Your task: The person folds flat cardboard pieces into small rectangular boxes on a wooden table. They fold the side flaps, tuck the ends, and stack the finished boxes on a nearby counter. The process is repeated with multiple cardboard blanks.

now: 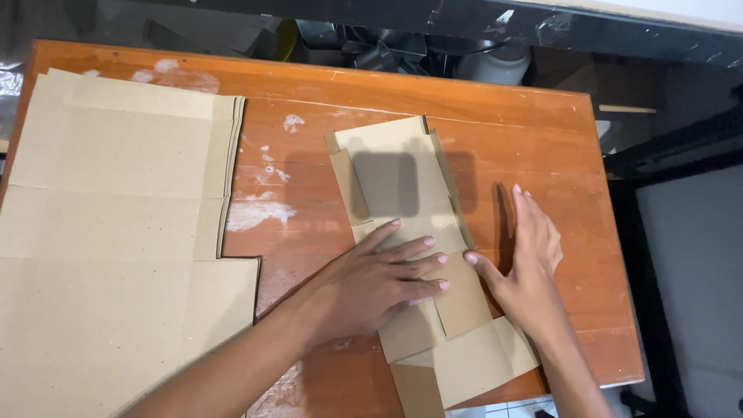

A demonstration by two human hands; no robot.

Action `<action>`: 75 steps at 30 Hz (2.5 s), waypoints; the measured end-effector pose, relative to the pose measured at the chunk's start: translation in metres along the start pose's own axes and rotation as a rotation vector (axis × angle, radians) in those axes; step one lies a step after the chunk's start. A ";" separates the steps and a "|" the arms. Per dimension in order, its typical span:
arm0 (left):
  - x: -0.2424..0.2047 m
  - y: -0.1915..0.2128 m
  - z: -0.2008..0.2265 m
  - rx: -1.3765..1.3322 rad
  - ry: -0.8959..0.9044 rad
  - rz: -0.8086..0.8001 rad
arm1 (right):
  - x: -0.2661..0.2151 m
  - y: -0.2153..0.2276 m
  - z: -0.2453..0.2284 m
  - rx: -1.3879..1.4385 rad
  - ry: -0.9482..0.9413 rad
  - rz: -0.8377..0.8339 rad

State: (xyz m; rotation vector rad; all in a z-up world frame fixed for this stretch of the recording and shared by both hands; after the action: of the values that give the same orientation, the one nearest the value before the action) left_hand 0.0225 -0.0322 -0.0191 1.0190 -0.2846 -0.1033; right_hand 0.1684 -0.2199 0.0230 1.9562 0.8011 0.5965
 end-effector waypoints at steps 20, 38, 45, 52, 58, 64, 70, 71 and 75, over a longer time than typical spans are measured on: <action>0.001 0.010 0.004 -0.045 -0.026 0.067 | -0.110 0.045 -0.007 0.181 -0.488 -0.011; 0.001 0.016 0.008 -0.012 -0.055 0.079 | -0.124 -0.007 0.002 -0.023 0.098 0.175; 0.003 0.016 0.007 -0.002 -0.041 0.063 | -0.072 0.005 0.003 -0.013 -0.160 -0.080; 0.002 0.015 0.006 -0.028 -0.033 0.086 | -0.107 0.024 0.010 0.071 -0.314 -0.338; 0.002 0.018 0.010 0.050 -0.080 0.145 | -0.130 0.029 0.028 0.090 -0.172 -0.362; -0.008 0.050 0.056 0.755 -0.152 -0.053 | -0.109 0.046 0.036 0.349 0.006 -0.206; -0.024 0.079 0.089 0.246 0.031 0.217 | -0.058 0.053 0.007 0.297 0.154 -0.801; -0.031 0.066 0.082 0.280 0.005 0.173 | -0.055 0.053 0.005 0.286 0.246 -0.814; -0.044 0.044 0.075 0.355 -0.008 0.049 | -0.048 0.054 -0.015 0.071 0.154 -0.905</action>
State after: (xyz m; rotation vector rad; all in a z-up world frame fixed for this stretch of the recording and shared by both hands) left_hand -0.0426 -0.0615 0.0470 1.3630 -0.3426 -0.0125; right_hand 0.1414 -0.2672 0.0731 1.3922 1.6706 0.1618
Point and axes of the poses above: each hand's wrist, its own x-axis towards the middle knuckle, its own y-axis out of the back of the hand, z = x × y, the point moved 2 cm from there along x, towards the middle knuckle, and after that the axes turned 9 degrees about y, right-handed, at the moved point
